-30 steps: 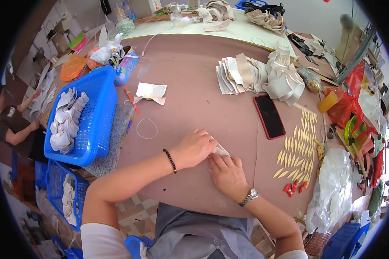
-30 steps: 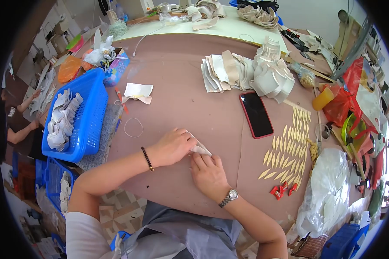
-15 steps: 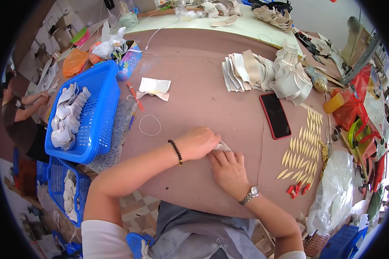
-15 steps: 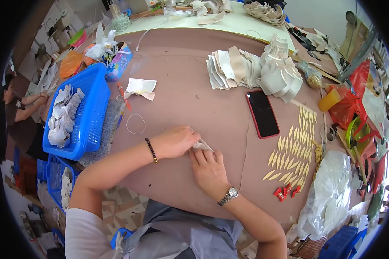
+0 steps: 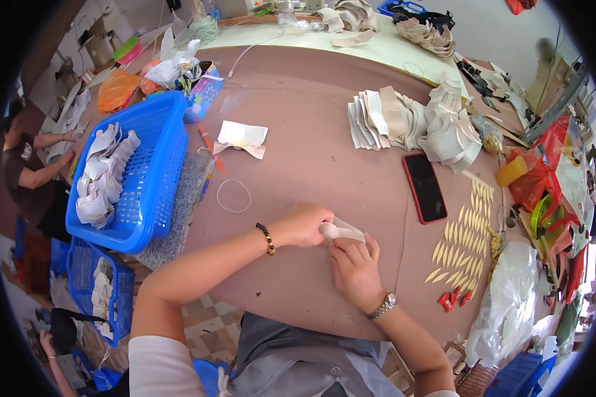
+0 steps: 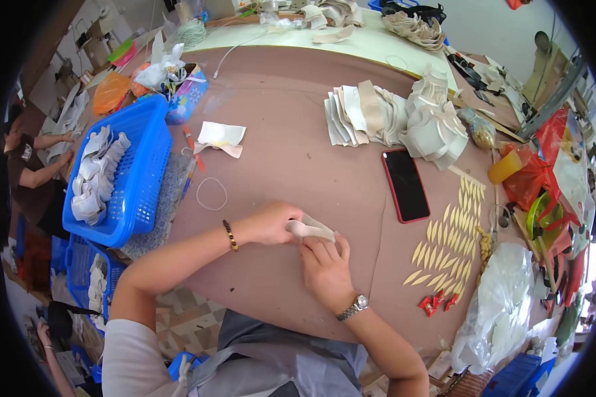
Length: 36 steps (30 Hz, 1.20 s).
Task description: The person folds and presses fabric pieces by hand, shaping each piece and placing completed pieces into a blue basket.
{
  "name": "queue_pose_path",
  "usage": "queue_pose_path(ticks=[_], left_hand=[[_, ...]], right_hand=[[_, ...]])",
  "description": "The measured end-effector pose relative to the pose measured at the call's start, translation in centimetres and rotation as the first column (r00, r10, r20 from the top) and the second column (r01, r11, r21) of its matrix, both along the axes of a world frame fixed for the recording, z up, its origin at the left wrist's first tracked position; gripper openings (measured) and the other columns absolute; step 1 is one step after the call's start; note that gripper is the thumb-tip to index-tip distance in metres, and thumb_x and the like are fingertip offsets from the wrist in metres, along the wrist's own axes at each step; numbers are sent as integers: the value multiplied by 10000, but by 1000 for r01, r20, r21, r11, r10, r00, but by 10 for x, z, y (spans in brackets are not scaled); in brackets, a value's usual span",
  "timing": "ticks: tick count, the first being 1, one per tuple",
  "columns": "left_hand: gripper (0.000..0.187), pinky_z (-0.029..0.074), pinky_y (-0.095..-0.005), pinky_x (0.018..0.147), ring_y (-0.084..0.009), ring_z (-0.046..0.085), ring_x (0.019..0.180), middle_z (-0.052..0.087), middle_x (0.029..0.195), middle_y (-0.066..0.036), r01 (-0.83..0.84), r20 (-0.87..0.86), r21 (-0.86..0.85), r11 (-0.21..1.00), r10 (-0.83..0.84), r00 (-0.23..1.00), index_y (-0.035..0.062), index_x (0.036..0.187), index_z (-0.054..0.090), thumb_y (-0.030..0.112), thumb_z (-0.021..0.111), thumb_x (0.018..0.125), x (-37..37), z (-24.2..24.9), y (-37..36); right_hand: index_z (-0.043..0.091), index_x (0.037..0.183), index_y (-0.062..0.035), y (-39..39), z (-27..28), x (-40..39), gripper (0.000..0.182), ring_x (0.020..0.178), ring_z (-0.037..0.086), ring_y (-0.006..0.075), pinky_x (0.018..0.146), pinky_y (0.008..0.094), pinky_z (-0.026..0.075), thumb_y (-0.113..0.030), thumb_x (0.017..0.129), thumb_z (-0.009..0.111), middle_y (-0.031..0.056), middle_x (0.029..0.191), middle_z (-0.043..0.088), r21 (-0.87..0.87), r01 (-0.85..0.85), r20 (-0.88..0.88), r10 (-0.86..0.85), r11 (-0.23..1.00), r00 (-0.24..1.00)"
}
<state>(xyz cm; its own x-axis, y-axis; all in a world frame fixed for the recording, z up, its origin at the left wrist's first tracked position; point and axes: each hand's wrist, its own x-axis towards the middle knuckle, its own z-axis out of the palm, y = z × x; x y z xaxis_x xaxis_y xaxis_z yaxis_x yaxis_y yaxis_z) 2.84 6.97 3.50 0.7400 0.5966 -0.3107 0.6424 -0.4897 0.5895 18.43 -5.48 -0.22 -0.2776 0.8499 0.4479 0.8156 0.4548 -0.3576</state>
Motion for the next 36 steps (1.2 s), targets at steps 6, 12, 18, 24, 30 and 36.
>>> queue_pose_path(ticks=[6, 12, 18, 24, 30, 36], left_hand=[[279, 444, -294, 595, -157, 579, 656, 603, 715, -66, -125, 216, -393, 911, 224, 950, 34, 796, 581, 236, 759, 723, -10, 13, -29], [179, 449, -255, 706, -109, 575, 812, 589, 871, -11, 77, 339, -903, 424, 590, 732, 38, 896, 562, 14, 702, 788, -21, 14, -86], [185, 457, -297, 799, -138, 574, 924, 583, 954, -48, 360, 302, -918, 166, 881, 365, 55, 949, 516, 3, 647, 829, -31, 33, -139], [105, 442, -323, 853, -151, 572, 973, 596, 1005, -70, 327, 327, -914, 240, 913, 243, 60, 954, 513, 36, 587, 883, -27, 27, -159], [135, 433, -270, 806, -107, 551, 935, 578, 961, -38, 235, 343, -934, 270, 863, 371, 52, 969, 513, 62, 613, 880, -25, 25, -144], [155, 401, -274, 749, -106, 522, 828, 554, 870, -17, -148, 436, -377, 914, 316, 843, 63, 893, 520, 121, 657, 849, -29, 34, -85]], right_hand=[[463, 1245, -1, -1, 32, 9, 586, 1095, 531, 291, 985, 428, 385, -7, 713, 710, 150, 1239, 491, -25, 249, -502, -228, 968, 834], [380, 1327, -19, -26, 36, 24, 682, 1097, 553, 176, 948, 308, 431, 21, 738, 723, 75, 1192, 564, -248, -752, -850, -510, 611, -133], [359, 1348, -7, -51, 67, 18, 627, 1138, 528, 136, 970, 297, 429, 90, 795, 639, 64, 1255, 528, -229, -837, -856, -513, 497, -70], [339, 1349, 11, -62, 70, 20, 678, 1148, 516, 159, 994, 315, 388, 53, 766, 681, 87, 1258, 520, -261, -824, -832, -550, 502, -71], [313, 1373, -4, -55, 67, 26, 726, 1125, 520, 160, 961, 336, 419, 67, 757, 692, 99, 1269, 509, -298, -778, -874, -486, 553, -11], [328, 1355, -13, -32, 47, 26, 762, 1052, 554, 253, 919, 370, 447, 96, 694, 691, 145, 1206, 539, -142, -43, -543, -42, 989, 839]])
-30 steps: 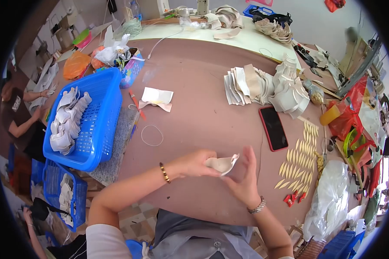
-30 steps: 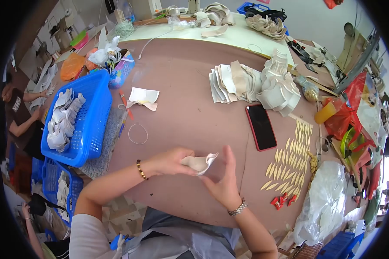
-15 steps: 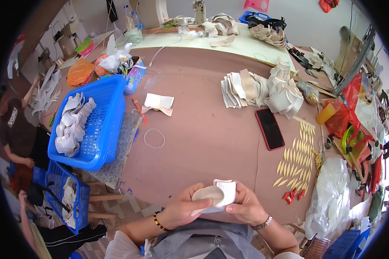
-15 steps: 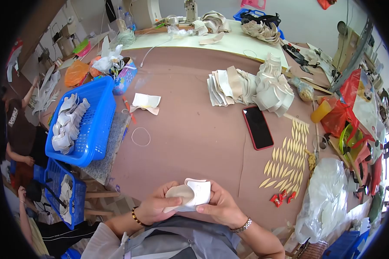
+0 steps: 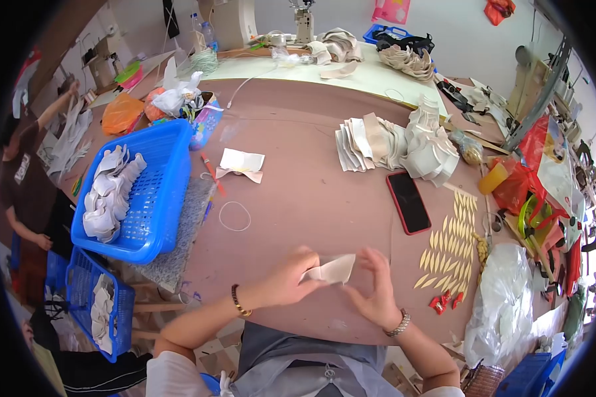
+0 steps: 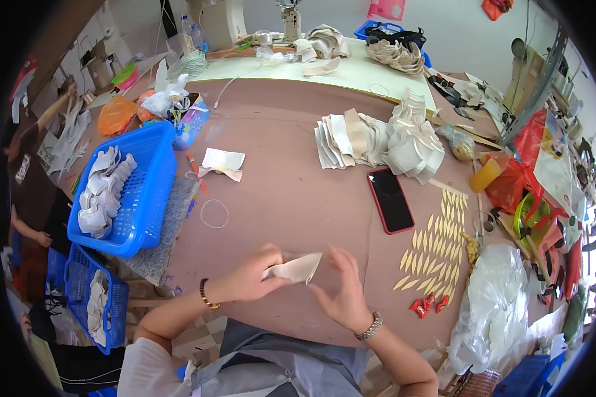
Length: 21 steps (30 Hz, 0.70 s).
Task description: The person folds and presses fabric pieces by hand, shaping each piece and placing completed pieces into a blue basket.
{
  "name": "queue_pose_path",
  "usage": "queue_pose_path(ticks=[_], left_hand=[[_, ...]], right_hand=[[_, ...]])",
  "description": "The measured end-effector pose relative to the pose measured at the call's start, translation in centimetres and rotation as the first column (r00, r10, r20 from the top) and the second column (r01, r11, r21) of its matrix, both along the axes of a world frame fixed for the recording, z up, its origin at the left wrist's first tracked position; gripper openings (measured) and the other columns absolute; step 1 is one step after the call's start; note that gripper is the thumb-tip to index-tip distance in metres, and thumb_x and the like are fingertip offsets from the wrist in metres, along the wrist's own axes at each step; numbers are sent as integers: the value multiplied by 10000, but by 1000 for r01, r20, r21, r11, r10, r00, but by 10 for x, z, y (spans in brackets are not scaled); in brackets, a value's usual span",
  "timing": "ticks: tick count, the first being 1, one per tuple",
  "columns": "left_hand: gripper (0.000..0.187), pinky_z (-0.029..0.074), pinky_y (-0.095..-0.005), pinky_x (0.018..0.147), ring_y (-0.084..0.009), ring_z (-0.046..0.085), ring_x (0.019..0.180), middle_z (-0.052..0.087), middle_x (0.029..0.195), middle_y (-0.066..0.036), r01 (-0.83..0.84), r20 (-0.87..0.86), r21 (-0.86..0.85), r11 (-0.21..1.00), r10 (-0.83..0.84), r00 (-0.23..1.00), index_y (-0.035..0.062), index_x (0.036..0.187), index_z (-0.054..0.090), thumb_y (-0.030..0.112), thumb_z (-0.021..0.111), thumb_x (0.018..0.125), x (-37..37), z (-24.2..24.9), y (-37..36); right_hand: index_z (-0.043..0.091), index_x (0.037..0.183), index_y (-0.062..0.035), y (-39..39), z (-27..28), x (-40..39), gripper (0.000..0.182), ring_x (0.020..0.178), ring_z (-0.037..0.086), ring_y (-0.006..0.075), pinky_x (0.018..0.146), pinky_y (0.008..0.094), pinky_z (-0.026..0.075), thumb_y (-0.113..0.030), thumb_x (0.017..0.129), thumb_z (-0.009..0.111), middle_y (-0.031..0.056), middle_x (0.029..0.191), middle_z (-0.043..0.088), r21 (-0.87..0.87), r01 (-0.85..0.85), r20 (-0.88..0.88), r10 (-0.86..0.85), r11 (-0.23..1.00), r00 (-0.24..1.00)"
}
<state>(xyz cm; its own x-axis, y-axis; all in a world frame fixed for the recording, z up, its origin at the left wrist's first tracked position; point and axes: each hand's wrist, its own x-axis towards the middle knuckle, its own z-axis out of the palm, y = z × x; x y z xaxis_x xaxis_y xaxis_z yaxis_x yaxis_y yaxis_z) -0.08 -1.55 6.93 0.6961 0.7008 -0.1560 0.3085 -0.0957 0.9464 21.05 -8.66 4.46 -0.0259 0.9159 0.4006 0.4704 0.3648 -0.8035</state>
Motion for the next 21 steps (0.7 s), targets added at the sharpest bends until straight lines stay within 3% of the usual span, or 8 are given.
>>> queue_pose_path(ticks=[1, 2, 4, 7, 12, 14, 18, 21], left_hand=[[155, 384, -319, 795, -146, 526, 851, 561, 863, -38, 50, -78, 368, 928, -23, 997, 64, 876, 526, 123, 660, 823, 1, -12, 10], [156, 368, -364, 840, -185, 529, 874, 569, 857, -60, 121, -160, 677, 726, -16, 987, 65, 859, 532, 125, 662, 797, 2, -23, 17], [164, 342, -389, 872, -215, 522, 894, 577, 860, -73, 146, -183, 685, 714, -26, 983, 61, 857, 547, 132, 666, 770, 2, -34, 25], [171, 323, -405, 894, -234, 519, 903, 589, 850, -76, 189, -246, 666, 722, -26, 969, 58, 847, 572, 137, 671, 732, 6, -43, 27], [152, 332, -406, 879, -220, 532, 880, 607, 815, -56, 156, -301, 690, 707, 84, 950, 60, 814, 593, 139, 674, 712, 12, -53, 19], [140, 335, -409, 879, -215, 541, 871, 615, 795, -56, 135, -326, 771, 622, 205, 923, 60, 799, 594, 131, 665, 701, 15, -52, 12], [137, 335, -416, 891, -215, 543, 880, 620, 791, -61, 145, -402, 729, 668, 247, 882, 59, 791, 590, 116, 662, 689, 17, -44, 8], [132, 335, -418, 894, -214, 546, 889, 616, 774, -62, 108, -365, 761, 640, 283, 887, 60, 780, 585, 112, 658, 683, 18, -45, 6]], right_hand=[[481, 1223, -10, 2, -9, 2, 576, 1029, 561, 298, 884, 368, 448, 42, 688, 689, 144, 1112, 573, 207, 57, 165, -92, 977, 982], [481, 1223, -10, 3, -13, 5, 576, 1029, 561, 298, 884, 368, 448, 42, 688, 689, 144, 1112, 573, 207, 52, 166, -87, 977, 982], [590, 1053, -19, 5, -17, 11, 335, 1065, 533, 274, 897, 397, 433, -16, 722, 642, 110, 1079, 566, 332, -350, 520, 139, 876, 843], [621, 976, -21, 11, -27, -5, 226, 1036, 543, 216, 890, 368, 417, -79, 758, 604, 85, 1075, 567, 250, -358, 681, 100, 900, 726], [615, 1007, -10, 11, -42, -13, 232, 978, 551, 187, 858, 348, 403, -102, 797, 584, 72, 1049, 568, 182, -291, 670, 98, 939, 736], [614, 1018, -8, 10, -42, -15, 240, 971, 548, 180, 844, 341, 398, -110, 802, 585, 67, 1052, 565, 160, -269, 662, 99, 950, 743], [617, 1028, -20, 11, -43, -21, 254, 990, 544, 169, 850, 342, 385, -111, 791, 601, 49, 1075, 565, 124, -225, 631, 98, 966, 769], [620, 1028, -32, 12, -45, -22, 267, 1001, 542, 166, 860, 350, 377, -107, 772, 615, 36, 1089, 568, 120, -216, 624, 96, 969, 776]])
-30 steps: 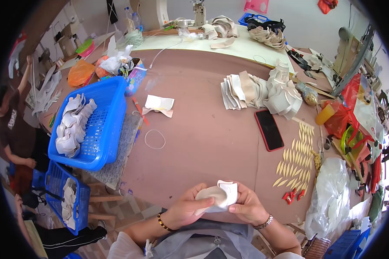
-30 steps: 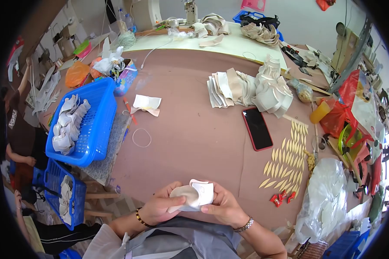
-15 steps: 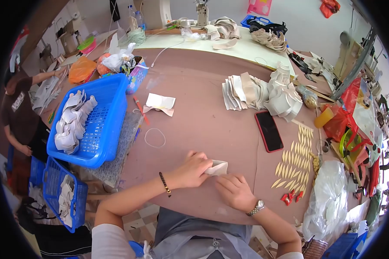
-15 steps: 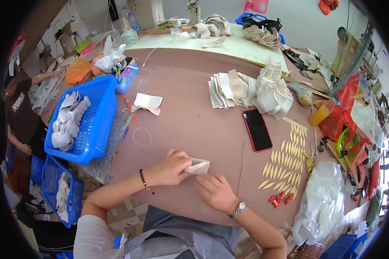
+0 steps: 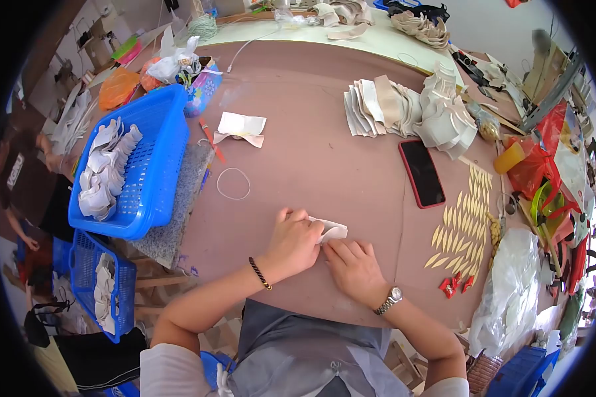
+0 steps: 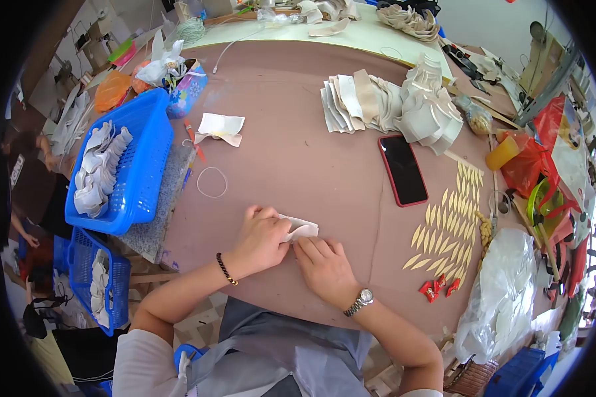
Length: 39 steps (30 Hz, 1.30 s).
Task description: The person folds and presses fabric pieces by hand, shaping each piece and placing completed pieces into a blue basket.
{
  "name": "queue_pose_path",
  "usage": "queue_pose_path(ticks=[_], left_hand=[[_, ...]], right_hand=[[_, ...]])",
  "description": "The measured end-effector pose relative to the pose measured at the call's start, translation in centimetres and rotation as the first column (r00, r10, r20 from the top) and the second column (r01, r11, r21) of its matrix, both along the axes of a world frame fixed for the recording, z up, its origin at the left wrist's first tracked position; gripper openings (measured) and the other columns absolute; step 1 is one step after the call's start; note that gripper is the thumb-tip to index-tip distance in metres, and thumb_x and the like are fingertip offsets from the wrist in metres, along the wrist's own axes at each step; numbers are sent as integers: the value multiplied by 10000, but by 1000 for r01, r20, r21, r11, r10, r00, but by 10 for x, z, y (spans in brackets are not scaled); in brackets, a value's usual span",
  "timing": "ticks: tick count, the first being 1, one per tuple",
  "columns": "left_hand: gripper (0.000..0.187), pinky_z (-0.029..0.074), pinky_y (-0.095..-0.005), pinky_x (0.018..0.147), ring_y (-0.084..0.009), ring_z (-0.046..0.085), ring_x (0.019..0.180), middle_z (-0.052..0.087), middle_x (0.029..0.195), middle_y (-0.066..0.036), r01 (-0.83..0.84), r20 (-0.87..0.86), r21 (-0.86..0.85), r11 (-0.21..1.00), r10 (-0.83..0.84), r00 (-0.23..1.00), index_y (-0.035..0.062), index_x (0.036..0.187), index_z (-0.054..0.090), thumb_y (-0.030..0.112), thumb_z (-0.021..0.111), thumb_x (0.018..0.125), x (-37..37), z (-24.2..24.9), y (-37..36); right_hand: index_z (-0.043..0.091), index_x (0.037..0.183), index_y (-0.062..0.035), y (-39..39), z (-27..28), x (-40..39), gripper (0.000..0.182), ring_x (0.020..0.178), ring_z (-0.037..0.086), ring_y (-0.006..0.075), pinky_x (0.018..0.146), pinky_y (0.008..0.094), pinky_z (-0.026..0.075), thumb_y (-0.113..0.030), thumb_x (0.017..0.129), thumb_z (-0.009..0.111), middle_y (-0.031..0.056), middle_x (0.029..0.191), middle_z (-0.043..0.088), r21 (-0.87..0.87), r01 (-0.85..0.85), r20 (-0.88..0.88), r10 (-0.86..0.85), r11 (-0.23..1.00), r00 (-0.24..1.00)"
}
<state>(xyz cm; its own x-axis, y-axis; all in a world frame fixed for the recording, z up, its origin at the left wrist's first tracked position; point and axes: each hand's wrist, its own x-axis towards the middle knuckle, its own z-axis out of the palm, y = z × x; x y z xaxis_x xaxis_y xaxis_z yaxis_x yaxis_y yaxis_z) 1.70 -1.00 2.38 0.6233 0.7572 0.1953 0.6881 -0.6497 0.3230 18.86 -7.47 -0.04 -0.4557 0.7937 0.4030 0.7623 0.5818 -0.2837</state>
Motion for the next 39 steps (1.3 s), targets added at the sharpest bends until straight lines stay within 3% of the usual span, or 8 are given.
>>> queue_pose_path(ticks=[3, 9, 11, 18, 26, 30, 32, 39], left_hand=[[127, 334, -417, 897, -217, 540, 909, 615, 776, -58, 10, -8, -3, 1000, -10, 1000, 64, 784, 572, 103, 652, 692, 0, 1, -2], [144, 337, -407, 891, -229, 520, 920, 613, 779, -60, 87, -123, 223, 971, -60, 991, 67, 828, 559, 103, 649, 722, -3, 6, -6], [65, 372, -382, 842, -232, 530, 827, 624, 736, -78, 42, -103, 160, 986, -25, 994, 56, 786, 585, 109, 552, 769, -3, 5, -3], [149, 442, -405, 712, -295, 589, 814, 631, 761, -123, 28, -268, -78, 997, -48, 962, 23, 820, 554, 101, 646, 731, -3, 11, 18], [133, 480, -440, 677, -381, 602, 742, 619, 752, -193, 206, 27, -216, 954, -205, 978, -22, 784, 546, 37, 644, 717, -18, 4, 38], [125, 479, -441, 676, -391, 602, 773, 618, 783, -205, 221, -21, -356, 908, -245, 969, -30, 798, 544, 15, 633, 722, -21, 11, 55], [159, 456, -450, 686, -386, 591, 810, 613, 822, -189, 183, -158, -476, 860, -289, 944, -12, 815, 538, 52, 654, 726, -20, 18, 59], [163, 461, -446, 680, -386, 595, 804, 612, 818, -199, 249, -95, -411, 877, -313, 945, -29, 823, 522, 36, 638, 729, -19, 11, 57]], right_hand=[[618, 1041, -42, 3, 2, 4, 271, 1012, 531, 161, 857, 350, 372, -117, 781, 604, 26, 1096, 564, 5, -40, 20, 40, 999, 999], [610, 1068, -37, 5, 7, 3, 277, 989, 513, 146, 852, 353, 370, -129, 811, 562, 20, 1085, 548, -26, -72, 26, 73, 997, 997], [600, 1088, -13, 5, 7, 2, 291, 969, 511, 141, 849, 352, 373, -129, 829, 533, 22, 1051, 546, -25, -74, 21, 74, 997, 997], [598, 1091, -31, 8, 2, -8, 313, 1001, 500, 167, 882, 376, 359, -113, 792, 552, 33, 1089, 530, -18, -57, 101, 59, 998, 993], [606, 1054, -14, 13, 6, -14, 297, 999, 494, 188, 897, 409, 356, -105, 779, 543, 54, 1058, 533, 31, -72, 117, 67, 997, 991], [612, 1059, -31, 16, 7, -17, 283, 995, 488, 192, 894, 414, 354, -111, 795, 547, 49, 1032, 534, 40, -57, 155, 50, 998, 987], [612, 1065, -35, 17, 8, -18, 281, 993, 487, 193, 893, 416, 353, -116, 804, 548, 48, 1026, 533, 42, -57, 169, 49, 997, 984], [606, 1079, -32, 14, 6, -21, 325, 1019, 478, 192, 901, 441, 346, -159, 780, 615, 44, 1071, 535, 40, -30, 164, 23, 999, 986]])
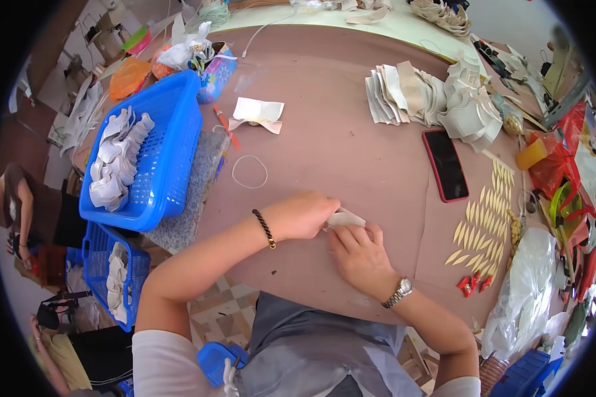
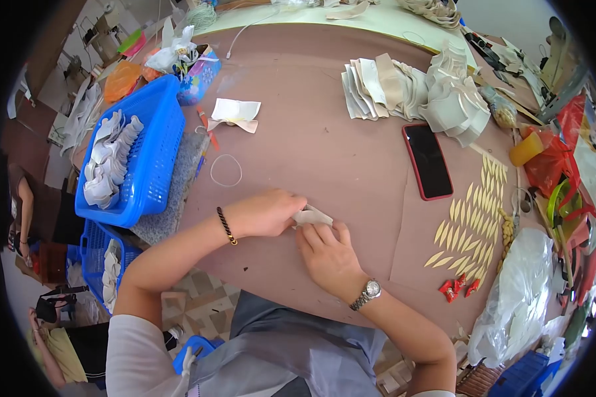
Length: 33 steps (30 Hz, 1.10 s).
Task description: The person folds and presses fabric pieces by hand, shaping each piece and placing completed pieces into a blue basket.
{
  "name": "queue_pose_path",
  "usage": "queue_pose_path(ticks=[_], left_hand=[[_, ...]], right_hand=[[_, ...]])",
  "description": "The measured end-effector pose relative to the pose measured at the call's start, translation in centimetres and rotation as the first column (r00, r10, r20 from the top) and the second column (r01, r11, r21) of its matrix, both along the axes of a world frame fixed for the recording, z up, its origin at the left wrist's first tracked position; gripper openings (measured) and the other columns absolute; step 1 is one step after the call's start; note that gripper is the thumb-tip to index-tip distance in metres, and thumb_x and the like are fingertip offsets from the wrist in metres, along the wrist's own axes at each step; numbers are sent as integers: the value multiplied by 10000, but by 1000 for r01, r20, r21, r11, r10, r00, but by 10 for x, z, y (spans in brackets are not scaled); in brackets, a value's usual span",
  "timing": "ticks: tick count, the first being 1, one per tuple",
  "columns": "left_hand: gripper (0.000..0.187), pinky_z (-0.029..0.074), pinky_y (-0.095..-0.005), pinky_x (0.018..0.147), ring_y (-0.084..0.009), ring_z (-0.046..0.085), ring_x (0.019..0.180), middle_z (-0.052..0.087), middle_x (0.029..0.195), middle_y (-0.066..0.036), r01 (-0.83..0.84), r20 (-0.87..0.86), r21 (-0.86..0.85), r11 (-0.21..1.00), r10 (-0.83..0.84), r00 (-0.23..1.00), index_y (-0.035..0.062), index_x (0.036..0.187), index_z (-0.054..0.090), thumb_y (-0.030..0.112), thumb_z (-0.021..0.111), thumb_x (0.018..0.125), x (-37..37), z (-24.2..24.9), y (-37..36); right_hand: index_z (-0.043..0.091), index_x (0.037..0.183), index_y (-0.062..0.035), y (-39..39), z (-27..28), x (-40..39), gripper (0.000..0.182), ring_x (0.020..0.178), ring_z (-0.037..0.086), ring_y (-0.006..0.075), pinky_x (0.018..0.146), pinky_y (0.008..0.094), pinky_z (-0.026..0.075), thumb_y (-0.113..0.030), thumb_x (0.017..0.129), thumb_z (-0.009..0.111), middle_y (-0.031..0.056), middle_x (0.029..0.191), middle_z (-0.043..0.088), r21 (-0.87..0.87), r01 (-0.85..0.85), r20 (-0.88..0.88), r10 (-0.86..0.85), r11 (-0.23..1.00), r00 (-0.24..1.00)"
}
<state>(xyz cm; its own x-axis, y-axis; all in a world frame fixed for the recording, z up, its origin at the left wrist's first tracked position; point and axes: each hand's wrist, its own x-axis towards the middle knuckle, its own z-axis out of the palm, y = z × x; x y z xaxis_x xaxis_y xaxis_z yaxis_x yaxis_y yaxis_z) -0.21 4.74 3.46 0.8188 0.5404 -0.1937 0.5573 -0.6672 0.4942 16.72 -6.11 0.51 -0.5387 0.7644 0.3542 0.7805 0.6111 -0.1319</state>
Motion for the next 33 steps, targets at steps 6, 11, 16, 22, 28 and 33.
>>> queue_pose_path(ticks=[6, 11, 16, 22, 28, 33], left_hand=[[164, 478, -442, 676, -378, 598, 760, 606, 746, -197, 1, 20, 46, 999, -2, 1000, -27, 817, 525, -4, 639, 702, 1, -2, -2], [164, 478, -441, 640, -379, 601, 744, 601, 766, -201, -33, 3, 66, 997, 33, 999, -35, 836, 510, 45, 620, 744, -3, 9, -4], [159, 483, -431, 647, -374, 608, 759, 605, 768, -205, 1, 16, 127, 992, -3, 1000, -36, 837, 518, 73, 616, 774, -10, -1, -2], [116, 494, -435, 615, -372, 622, 709, 612, 723, -203, -13, 37, 111, 994, 9, 999, -43, 786, 529, 65, 571, 793, -7, 4, -3], [161, 483, -440, 695, -377, 602, 811, 609, 826, -206, -122, 68, 44, 992, 119, 991, -30, 828, 526, 80, 636, 786, -15, -4, -8], [147, 477, -439, 737, -375, 587, 872, 597, 862, -210, -152, 119, 22, 988, 148, 982, -24, 829, 529, 44, 644, 769, -20, -8, -10]], right_hand=[[595, 1099, -16, -3, -1, -5, 344, 1042, 478, 190, 902, 472, 340, -175, 793, 597, 51, 1100, 535, 8, 21, 64, -22, 1000, 998], [595, 1099, -7, -8, 3, -16, 336, 1056, 482, 181, 899, 495, 330, -183, 814, 564, 62, 1118, 535, 34, 14, 230, -22, 999, 973], [593, 1102, 9, -9, 3, -20, 343, 1068, 485, 181, 913, 492, 315, -180, 817, 558, 73, 1146, 541, 6, 95, 136, -95, 995, 986], [574, 1151, 1, -10, 7, -24, 382, 1079, 476, 173, 922, 489, 304, -190, 821, 564, 68, 1193, 520, -47, 141, 181, -130, 989, 975], [578, 1136, -2, -9, 6, -27, 365, 1064, 471, 165, 934, 475, 294, -171, 815, 545, 59, 1153, 521, -58, 170, 143, -160, 984, 977], [582, 1130, -3, -6, 9, -29, 380, 1052, 472, 171, 945, 468, 291, -141, 780, 525, 56, 1128, 518, -67, 169, 171, -156, 983, 973]])
